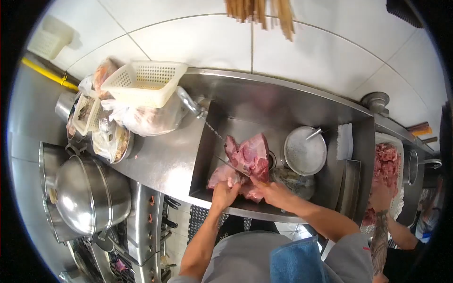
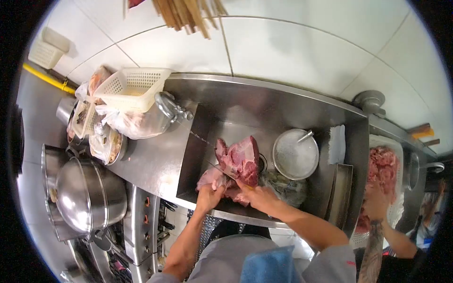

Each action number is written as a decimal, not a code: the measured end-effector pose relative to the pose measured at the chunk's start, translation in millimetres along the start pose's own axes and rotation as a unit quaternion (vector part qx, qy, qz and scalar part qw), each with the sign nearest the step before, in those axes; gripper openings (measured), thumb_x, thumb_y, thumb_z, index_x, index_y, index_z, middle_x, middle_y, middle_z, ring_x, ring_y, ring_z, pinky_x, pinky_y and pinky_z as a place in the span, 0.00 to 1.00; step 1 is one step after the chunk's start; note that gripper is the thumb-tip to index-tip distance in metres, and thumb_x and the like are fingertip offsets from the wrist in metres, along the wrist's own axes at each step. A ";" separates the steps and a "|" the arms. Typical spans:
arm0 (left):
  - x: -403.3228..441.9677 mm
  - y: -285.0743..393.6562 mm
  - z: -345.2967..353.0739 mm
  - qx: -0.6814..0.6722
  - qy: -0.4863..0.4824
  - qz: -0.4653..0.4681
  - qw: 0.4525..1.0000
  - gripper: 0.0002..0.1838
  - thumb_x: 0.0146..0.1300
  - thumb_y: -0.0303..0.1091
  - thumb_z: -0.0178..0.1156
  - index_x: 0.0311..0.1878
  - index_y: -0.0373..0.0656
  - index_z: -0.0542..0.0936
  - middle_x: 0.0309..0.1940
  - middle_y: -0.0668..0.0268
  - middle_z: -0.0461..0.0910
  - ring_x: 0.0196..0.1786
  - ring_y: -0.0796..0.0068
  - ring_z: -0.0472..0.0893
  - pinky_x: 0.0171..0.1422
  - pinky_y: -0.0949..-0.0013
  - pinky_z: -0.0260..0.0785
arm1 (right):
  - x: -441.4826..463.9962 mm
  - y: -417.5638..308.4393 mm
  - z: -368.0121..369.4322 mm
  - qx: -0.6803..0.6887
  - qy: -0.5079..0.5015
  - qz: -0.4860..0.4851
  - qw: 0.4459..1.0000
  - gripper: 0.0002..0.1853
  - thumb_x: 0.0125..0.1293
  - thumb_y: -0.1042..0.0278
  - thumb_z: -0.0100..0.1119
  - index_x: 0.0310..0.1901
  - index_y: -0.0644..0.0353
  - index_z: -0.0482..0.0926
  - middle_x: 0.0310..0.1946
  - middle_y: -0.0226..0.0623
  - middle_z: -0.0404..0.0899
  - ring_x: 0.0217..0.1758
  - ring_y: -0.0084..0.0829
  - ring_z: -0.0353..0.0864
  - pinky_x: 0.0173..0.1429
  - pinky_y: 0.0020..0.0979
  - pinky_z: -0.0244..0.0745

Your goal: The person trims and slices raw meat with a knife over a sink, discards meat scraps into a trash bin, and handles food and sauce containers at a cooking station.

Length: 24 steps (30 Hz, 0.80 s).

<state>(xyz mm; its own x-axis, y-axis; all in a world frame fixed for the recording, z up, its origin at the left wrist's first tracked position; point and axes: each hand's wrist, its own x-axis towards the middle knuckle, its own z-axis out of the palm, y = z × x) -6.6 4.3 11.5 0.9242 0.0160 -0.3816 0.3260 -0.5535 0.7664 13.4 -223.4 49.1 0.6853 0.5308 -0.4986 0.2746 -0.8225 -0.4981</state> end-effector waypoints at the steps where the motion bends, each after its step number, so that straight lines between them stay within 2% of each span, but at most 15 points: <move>1: 0.7 2.6 -1.1 -0.041 -0.029 -0.052 0.997 0.22 0.61 0.47 0.62 0.31 0.31 0.82 0.25 0.46 0.82 0.32 0.51 0.85 0.38 0.56 0.74 | -9.8 8.0 -7.0 0.027 -0.007 0.016 0.999 0.36 0.68 0.68 0.53 0.76 0.44 0.52 0.31 0.54 0.82 0.33 0.54 0.83 0.38 0.48 0.77; 2: 4.1 2.7 -3.3 -0.026 -0.043 -0.050 0.997 0.22 0.61 0.47 0.62 0.32 0.31 0.82 0.26 0.45 0.82 0.33 0.51 0.85 0.39 0.56 0.74 | -18.7 15.4 -14.6 0.051 -0.014 0.028 0.998 0.35 0.69 0.67 0.53 0.76 0.44 0.53 0.32 0.54 0.82 0.34 0.54 0.83 0.39 0.48 0.76; 4: 12.9 -3.5 -7.7 0.000 -0.066 -0.050 0.997 0.23 0.61 0.47 0.62 0.34 0.30 0.82 0.28 0.45 0.83 0.34 0.51 0.85 0.41 0.56 0.74 | -45.5 32.8 -27.4 0.139 0.044 0.037 0.989 0.35 0.68 0.67 0.54 0.75 0.46 0.55 0.34 0.55 0.82 0.37 0.55 0.83 0.41 0.47 0.76; 5: 25.4 -34.3 -1.3 -0.006 -0.135 -0.085 0.987 0.28 0.60 0.51 0.63 0.47 0.30 0.81 0.38 0.43 0.84 0.44 0.54 0.85 0.50 0.59 0.74 | -60.4 37.0 -29.5 0.186 0.070 0.043 0.979 0.34 0.68 0.67 0.54 0.75 0.47 0.56 0.35 0.55 0.82 0.39 0.55 0.82 0.43 0.47 0.76; 8: 35.1 -10.0 -17.8 -0.002 -0.180 -0.079 0.981 0.39 0.59 0.57 0.65 0.58 0.27 0.76 0.50 0.44 0.82 0.55 0.59 0.81 0.59 0.63 0.71 | -83.0 34.5 -33.9 0.231 0.180 0.076 0.953 0.33 0.69 0.68 0.55 0.74 0.47 0.58 0.39 0.55 0.81 0.43 0.55 0.81 0.46 0.45 0.75; 9: 53.6 -44.4 -1.5 -0.119 -0.222 -0.086 0.964 0.46 0.58 0.64 0.64 0.68 0.35 0.70 0.59 0.49 0.78 0.63 0.62 0.76 0.64 0.66 0.66 | -86.6 30.4 -35.5 0.231 0.189 0.075 0.951 0.33 0.69 0.68 0.55 0.74 0.47 0.58 0.39 0.56 0.81 0.42 0.56 0.81 0.46 0.45 0.75; 11: 68.6 -25.0 -3.8 -0.117 -0.203 -0.188 0.954 0.38 0.64 0.57 0.61 0.68 0.37 0.71 0.61 0.56 0.77 0.63 0.67 0.75 0.67 0.67 0.64 | -95.3 21.4 -38.0 0.229 0.205 0.078 0.948 0.32 0.69 0.68 0.56 0.73 0.47 0.59 0.38 0.57 0.80 0.42 0.57 0.80 0.45 0.44 0.75; 12: 74.2 -17.7 -4.3 -0.119 -0.190 -0.238 0.945 0.34 0.68 0.53 0.60 0.68 0.38 0.71 0.62 0.59 0.77 0.63 0.69 0.74 0.68 0.68 0.63 | -100.1 17.9 -39.0 0.241 0.177 0.102 0.949 0.32 0.69 0.67 0.56 0.73 0.47 0.59 0.38 0.57 0.80 0.42 0.57 0.81 0.45 0.44 0.75; 13: 82.7 -31.4 1.5 -0.112 -0.226 -0.195 0.948 0.35 0.65 0.52 0.63 0.70 0.42 0.69 0.63 0.61 0.76 0.63 0.71 0.74 0.65 0.69 0.64 | -104.5 13.8 -39.0 0.252 0.148 0.124 0.948 0.32 0.69 0.66 0.56 0.73 0.48 0.59 0.37 0.57 0.80 0.41 0.57 0.81 0.45 0.43 0.75; 16: 79.1 -35.9 -1.0 -0.029 -0.233 -0.074 0.969 0.31 0.61 0.49 0.66 0.62 0.42 0.76 0.56 0.60 0.81 0.57 0.73 0.77 0.59 0.68 0.69 | -111.3 8.8 -41.9 0.261 0.111 0.137 0.949 0.33 0.68 0.65 0.57 0.73 0.48 0.59 0.36 0.58 0.80 0.41 0.57 0.81 0.44 0.42 0.75; 19: 54.6 0.6 -25.8 0.041 -0.259 -0.062 0.963 0.24 0.58 0.45 0.68 0.53 0.40 0.78 0.46 0.55 0.84 0.51 0.64 0.82 0.54 0.63 0.72 | -118.3 8.2 -40.5 0.261 0.082 0.145 0.951 0.33 0.68 0.65 0.58 0.73 0.48 0.60 0.36 0.57 0.80 0.40 0.56 0.81 0.44 0.42 0.76; 22: 16.1 0.4 -16.1 0.098 -0.135 0.125 0.978 0.17 0.57 0.35 0.63 0.48 0.39 0.78 0.37 0.49 0.83 0.42 0.43 0.82 0.49 0.53 0.74 | -125.3 2.6 -45.2 0.228 0.062 0.113 0.965 0.32 0.68 0.64 0.57 0.73 0.48 0.61 0.37 0.54 0.81 0.39 0.55 0.82 0.44 0.42 0.76; 23: 8.2 1.1 -8.7 0.056 -0.078 0.180 0.979 0.18 0.56 0.34 0.64 0.48 0.40 0.77 0.39 0.47 0.82 0.44 0.39 0.80 0.51 0.49 0.72 | -127.0 1.4 -46.4 0.211 0.056 0.095 0.971 0.31 0.68 0.64 0.57 0.72 0.48 0.61 0.38 0.53 0.81 0.39 0.54 0.82 0.44 0.42 0.76; 24: 2.3 6.8 -7.0 0.080 -0.067 0.153 0.983 0.18 0.55 0.34 0.65 0.48 0.40 0.77 0.39 0.48 0.82 0.44 0.39 0.80 0.51 0.48 0.72 | -127.0 1.6 -46.0 0.210 0.050 0.073 0.974 0.31 0.68 0.64 0.56 0.72 0.49 0.61 0.38 0.52 0.82 0.39 0.54 0.82 0.44 0.43 0.76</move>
<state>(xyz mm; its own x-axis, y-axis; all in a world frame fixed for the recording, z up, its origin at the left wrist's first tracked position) -0.9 6.4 19.4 0.9360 -0.2755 -0.2192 -0.0079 -0.6390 0.7692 -42.2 -301.5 144.2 0.7640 0.3745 -0.5254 -0.1163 -0.7211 -0.6830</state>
